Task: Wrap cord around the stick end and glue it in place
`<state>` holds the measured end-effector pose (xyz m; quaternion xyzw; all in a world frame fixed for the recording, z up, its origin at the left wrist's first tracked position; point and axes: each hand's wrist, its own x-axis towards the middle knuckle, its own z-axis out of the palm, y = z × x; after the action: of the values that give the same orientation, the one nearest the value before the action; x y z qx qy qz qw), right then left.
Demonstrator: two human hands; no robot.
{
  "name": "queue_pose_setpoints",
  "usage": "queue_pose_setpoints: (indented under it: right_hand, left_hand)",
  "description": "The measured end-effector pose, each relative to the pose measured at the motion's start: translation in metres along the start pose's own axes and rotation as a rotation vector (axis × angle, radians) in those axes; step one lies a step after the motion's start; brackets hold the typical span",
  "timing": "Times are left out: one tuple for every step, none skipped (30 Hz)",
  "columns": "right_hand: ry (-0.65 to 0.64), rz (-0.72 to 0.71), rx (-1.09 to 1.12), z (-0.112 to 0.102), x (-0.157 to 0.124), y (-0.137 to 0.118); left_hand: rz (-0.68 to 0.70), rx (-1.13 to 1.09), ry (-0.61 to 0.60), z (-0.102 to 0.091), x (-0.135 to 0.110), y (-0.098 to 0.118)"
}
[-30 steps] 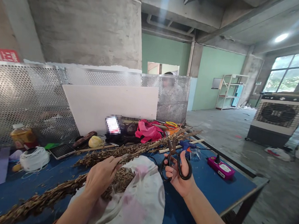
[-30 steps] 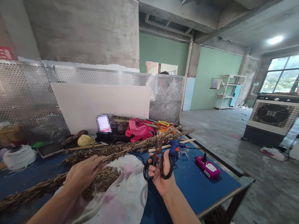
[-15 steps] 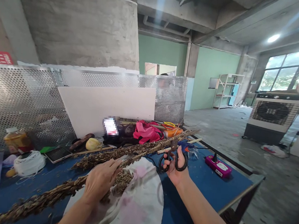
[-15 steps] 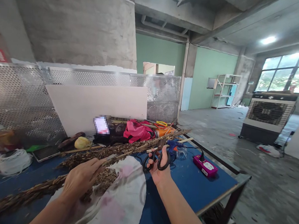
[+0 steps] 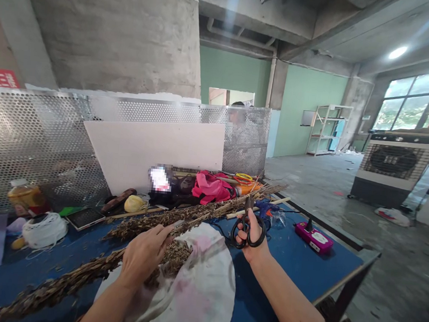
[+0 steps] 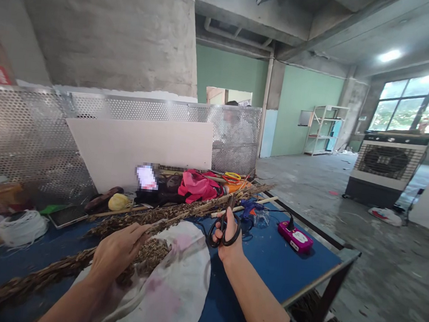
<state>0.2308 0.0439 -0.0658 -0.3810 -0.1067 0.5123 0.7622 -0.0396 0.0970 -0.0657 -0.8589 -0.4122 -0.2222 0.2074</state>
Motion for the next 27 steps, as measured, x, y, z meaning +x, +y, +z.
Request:
queue_pose_setpoints:
  right_hand:
    - [-0.002, -0.005, -0.011, 0.000, 0.000, 0.001]
    - [-0.006, -0.009, -0.021, 0.000, 0.001, 0.002]
    - [-0.010, -0.013, -0.031, 0.000, 0.001, 0.003]
    - [-0.014, -0.016, -0.041, 0.000, 0.001, 0.004]
    - [-0.019, -0.019, -0.050, -0.001, 0.002, 0.004]
    - [-0.025, -0.021, -0.058, -0.001, 0.002, 0.005]
    - [-0.033, -0.023, -0.064, -0.001, 0.002, 0.005]
    - [-0.042, -0.026, -0.068, -0.002, 0.001, 0.005]
    - [-0.052, -0.027, -0.071, -0.002, 0.001, 0.005]
    - [-0.063, -0.026, -0.072, -0.002, 0.001, 0.005]
    - [-0.075, -0.022, -0.071, -0.003, 0.001, 0.004]
    - [-0.088, -0.017, -0.069, -0.003, 0.000, 0.003]
    - [-0.102, -0.009, -0.066, -0.003, 0.000, 0.002]
    - [-0.117, -0.001, -0.061, -0.003, 0.000, 0.001]
    - [-0.130, 0.009, -0.056, -0.003, 0.000, 0.000]
    - [-0.142, 0.019, -0.051, -0.003, 0.000, -0.001]
    - [-0.151, 0.031, -0.047, -0.003, 0.000, -0.003]
    - [-0.156, 0.043, -0.045, -0.003, 0.000, -0.004]
    - [-0.160, 0.053, -0.044, -0.003, 0.000, -0.004]
    - [-0.160, 0.058, -0.044, -0.003, 0.000, -0.005]
    - [-0.157, 0.059, -0.045, -0.003, -0.001, -0.004]
    - [-0.150, 0.055, -0.046, -0.002, -0.001, -0.004]
    - [-0.141, 0.048, -0.048, -0.002, -0.002, -0.003]
    - [-0.132, 0.040, -0.049, -0.001, -0.002, -0.002]
    - [-0.125, 0.035, -0.052, 0.000, -0.002, -0.001]
    - [-0.117, 0.031, -0.054, 0.001, -0.002, 0.000]
    - [-0.111, 0.030, -0.057, 0.002, -0.001, 0.001]
  left_hand:
    - [-0.016, -0.007, -0.010, 0.000, 0.000, -0.001]
    - [-0.031, -0.015, -0.017, 0.000, 0.001, -0.002]
    - [-0.044, -0.026, -0.021, 0.000, 0.001, -0.003]
    - [-0.053, -0.039, -0.026, 0.001, 0.001, -0.004]
    - [-0.062, -0.052, -0.031, 0.001, 0.001, -0.004]
    - [-0.068, -0.064, -0.037, 0.001, 0.001, -0.005]
    - [-0.072, -0.075, -0.042, 0.001, 0.001, -0.006]
    - [-0.076, -0.083, -0.046, 0.001, 0.001, -0.007]
    - [-0.081, -0.089, -0.049, 0.000, 0.001, -0.008]
    - [-0.085, -0.093, -0.051, -0.001, 0.001, -0.009]
    - [-0.092, -0.093, -0.052, -0.001, 0.001, -0.010]
    - [-0.099, -0.090, -0.054, -0.002, 0.001, -0.012]
    - [-0.106, -0.083, -0.056, -0.003, 0.001, -0.014]
    - [-0.111, -0.076, -0.057, -0.003, 0.001, -0.015]
    - [-0.113, -0.069, -0.058, -0.004, 0.001, -0.017]
    - [-0.114, -0.062, -0.059, -0.004, 0.001, -0.019]
    - [-0.112, -0.055, -0.060, -0.004, 0.001, -0.020]
    - [-0.111, -0.048, -0.059, -0.005, 0.000, -0.021]
    - [-0.111, -0.041, -0.057, -0.005, 0.000, -0.021]
    - [-0.111, -0.036, -0.054, -0.005, 0.000, -0.021]
    - [-0.109, -0.036, -0.049, -0.006, 0.000, -0.021]
    - [-0.104, -0.041, -0.043, -0.006, 0.000, -0.021]
    - [-0.095, -0.050, -0.038, -0.006, 0.000, -0.020]
    - [-0.081, -0.059, -0.033, -0.006, 0.000, -0.020]
    - [-0.066, -0.065, -0.027, -0.006, 0.000, -0.020]
    - [-0.050, -0.069, -0.022, -0.006, 0.000, -0.020]
    - [-0.037, -0.070, -0.016, -0.006, -0.001, -0.020]
